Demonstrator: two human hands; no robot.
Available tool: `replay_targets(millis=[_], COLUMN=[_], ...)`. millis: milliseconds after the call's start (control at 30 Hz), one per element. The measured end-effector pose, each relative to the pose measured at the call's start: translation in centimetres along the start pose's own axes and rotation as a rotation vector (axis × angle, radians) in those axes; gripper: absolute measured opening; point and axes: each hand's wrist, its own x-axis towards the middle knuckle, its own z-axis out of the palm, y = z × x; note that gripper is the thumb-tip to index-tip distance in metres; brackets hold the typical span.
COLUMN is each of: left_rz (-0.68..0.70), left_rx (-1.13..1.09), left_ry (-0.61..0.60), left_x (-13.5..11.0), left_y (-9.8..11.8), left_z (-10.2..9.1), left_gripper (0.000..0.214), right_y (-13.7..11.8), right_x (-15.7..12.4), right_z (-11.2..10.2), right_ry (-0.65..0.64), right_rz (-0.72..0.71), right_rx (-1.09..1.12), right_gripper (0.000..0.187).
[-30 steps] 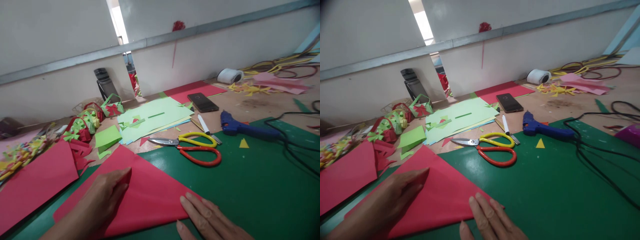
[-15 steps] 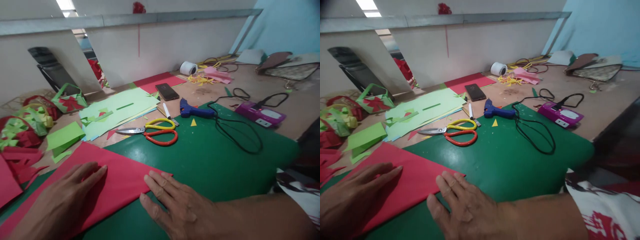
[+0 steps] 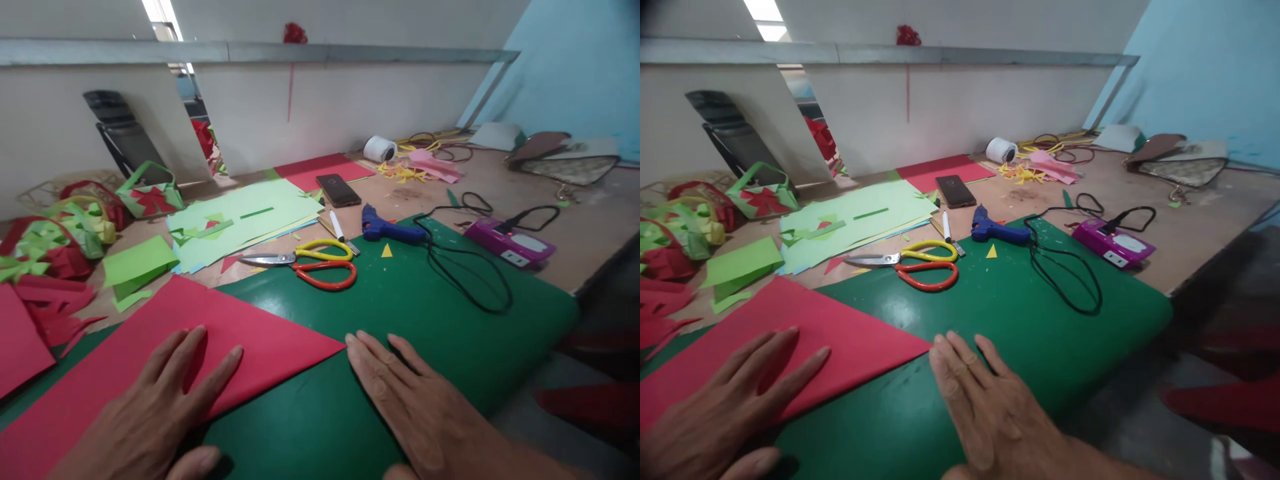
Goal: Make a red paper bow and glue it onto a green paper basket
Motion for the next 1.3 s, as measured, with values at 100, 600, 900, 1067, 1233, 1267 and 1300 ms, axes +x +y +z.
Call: replay_targets(millis=[100, 600, 900, 1067, 1233, 1267, 1300], left_rz=[0.024, -0.216, -0.225, -0.271, -0.207, -0.207, -0.212], left_rx=[-0.005, -0.315, -0.399, -0.433, -0.517, -0.525, -0.523], left_ry=[0.038, -0.393, -0.432, -0.411, -0.327, -0.328, -0.328], left_x=[0.1, 3.6, 4.2, 4.8, 5.8, 5.9, 6.1], left_y=[0.4, 3.3, 3.2, 2.8, 1.6, 1.4, 1.2], left_z=[0.7, -5.9, -8.4, -8.8, -7.5, -7.3, -7.1], left_gripper=[0.086, 0.083, 0.085, 0.077, 0.078, 0.078, 0.078], right_y=[0.2, -0.4, -0.3, -0.3, -0.2, -0.2, -0.2], right_x=[-0.2, 12.1, 14.7, 14.7, 14.7, 14.7, 14.7], right_z=[-0.2, -3.4, 2.5, 2.9, 3.0, 2.9, 2.7], right_ry=[0.031, -0.086, -0.170, -0.154, -0.139, -0.148, -0.151], right_rz=[0.005, -0.128, -0.138, -0.148, -0.160, -0.162, -0.163], right_rx=[-0.025, 0.355, 0.280, 0.242, 0.257, 0.255, 0.253], right_gripper=[0.100, 0.043, 0.047, 0.048, 0.051, 0.052, 0.053])
